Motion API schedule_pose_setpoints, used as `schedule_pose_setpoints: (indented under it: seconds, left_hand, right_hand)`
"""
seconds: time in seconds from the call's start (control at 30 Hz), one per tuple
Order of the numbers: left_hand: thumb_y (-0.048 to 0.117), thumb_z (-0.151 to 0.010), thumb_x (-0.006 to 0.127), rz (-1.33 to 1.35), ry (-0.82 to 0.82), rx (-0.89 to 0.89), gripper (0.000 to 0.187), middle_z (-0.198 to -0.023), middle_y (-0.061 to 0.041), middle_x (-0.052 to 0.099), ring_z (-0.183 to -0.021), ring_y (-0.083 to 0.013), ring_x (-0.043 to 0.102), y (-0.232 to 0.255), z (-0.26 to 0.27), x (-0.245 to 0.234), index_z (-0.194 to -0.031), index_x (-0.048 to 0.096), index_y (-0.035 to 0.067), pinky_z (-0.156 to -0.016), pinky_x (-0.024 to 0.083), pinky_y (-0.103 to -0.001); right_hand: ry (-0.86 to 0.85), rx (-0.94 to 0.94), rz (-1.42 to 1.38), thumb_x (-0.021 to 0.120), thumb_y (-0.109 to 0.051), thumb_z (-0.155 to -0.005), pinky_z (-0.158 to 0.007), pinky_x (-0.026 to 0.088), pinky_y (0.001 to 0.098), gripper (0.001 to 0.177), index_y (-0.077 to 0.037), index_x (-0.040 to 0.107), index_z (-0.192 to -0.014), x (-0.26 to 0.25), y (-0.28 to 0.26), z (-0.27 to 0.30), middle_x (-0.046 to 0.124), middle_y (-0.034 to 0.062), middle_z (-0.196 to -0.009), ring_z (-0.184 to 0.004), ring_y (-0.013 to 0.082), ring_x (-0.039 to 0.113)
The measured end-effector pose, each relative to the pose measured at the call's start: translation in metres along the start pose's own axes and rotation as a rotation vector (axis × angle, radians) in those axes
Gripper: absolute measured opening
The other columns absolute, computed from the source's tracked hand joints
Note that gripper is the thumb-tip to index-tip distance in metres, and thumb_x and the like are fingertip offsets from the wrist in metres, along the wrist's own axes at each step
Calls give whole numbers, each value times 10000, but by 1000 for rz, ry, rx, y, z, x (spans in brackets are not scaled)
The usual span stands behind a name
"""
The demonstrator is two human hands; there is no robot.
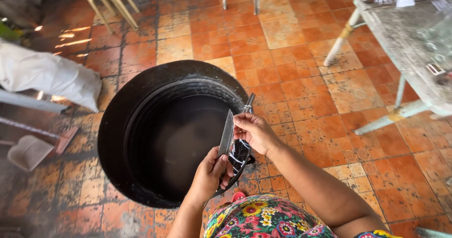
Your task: Dipping a rack of candle wicks into a vat of melted wax and hanging them to cool.
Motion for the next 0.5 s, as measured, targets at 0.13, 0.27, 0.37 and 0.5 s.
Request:
schedule_pose_setpoints:
  seconds: [0.13, 0.27, 0.37, 0.5]
  left_hand:
    - [199, -1058, 446, 83, 99, 43, 279, -689, -102, 625, -444, -166, 502, -11, 17, -20, -1263, 572, 57, -393, 408, -269]
    - [226, -1052, 451, 71, 209, 59, 327, -679, -97, 630, -438, -163, 520, -15, 35, -40, -1300, 572, 51, -386, 449, -260]
    - [216, -1059, 440, 58, 297, 37, 318, -715, -85, 634, -472, -155, 508, -15, 46, -55, -1302, 576, 62, -415, 427, -265]
    - [207, -1061, 438, 34, 369, -9, 290, -704, -75, 627, -476, -147, 512, -17, 50, -65, -1280, 579, 82, -411, 429, -261]
  right_hand:
    - [22, -47, -111, 718, -40, -939, -622, 553, 245, 25, -61, 732, -939, 28, 10, -25, 669, 61, -783, -725, 132, 626]
    - [139, -7, 64, 759, 30, -872, -670, 609, 277, 116, -17, 667, -925, 57, 25, -69, 705, 125, -892, -724, 204, 671]
    - [90, 54, 244, 734, -79, -861, -1051, 566, 435, 407, -5, 662, -1255, 75, 38, -92, 659, 149, -1339, -1245, 255, 635]
    - [-93, 223, 406, 692, -207, -945, -648, 546, 237, 169, -65, 733, -1026, 105, 29, -63, 759, 73, -1005, -845, 147, 702]
Point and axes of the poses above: each hand's wrist, its own z-axis away from the middle knuckle, its own x-axis out of the palm, y = z × x, the point moved 2 cm from there along -z, towards the middle knuckle
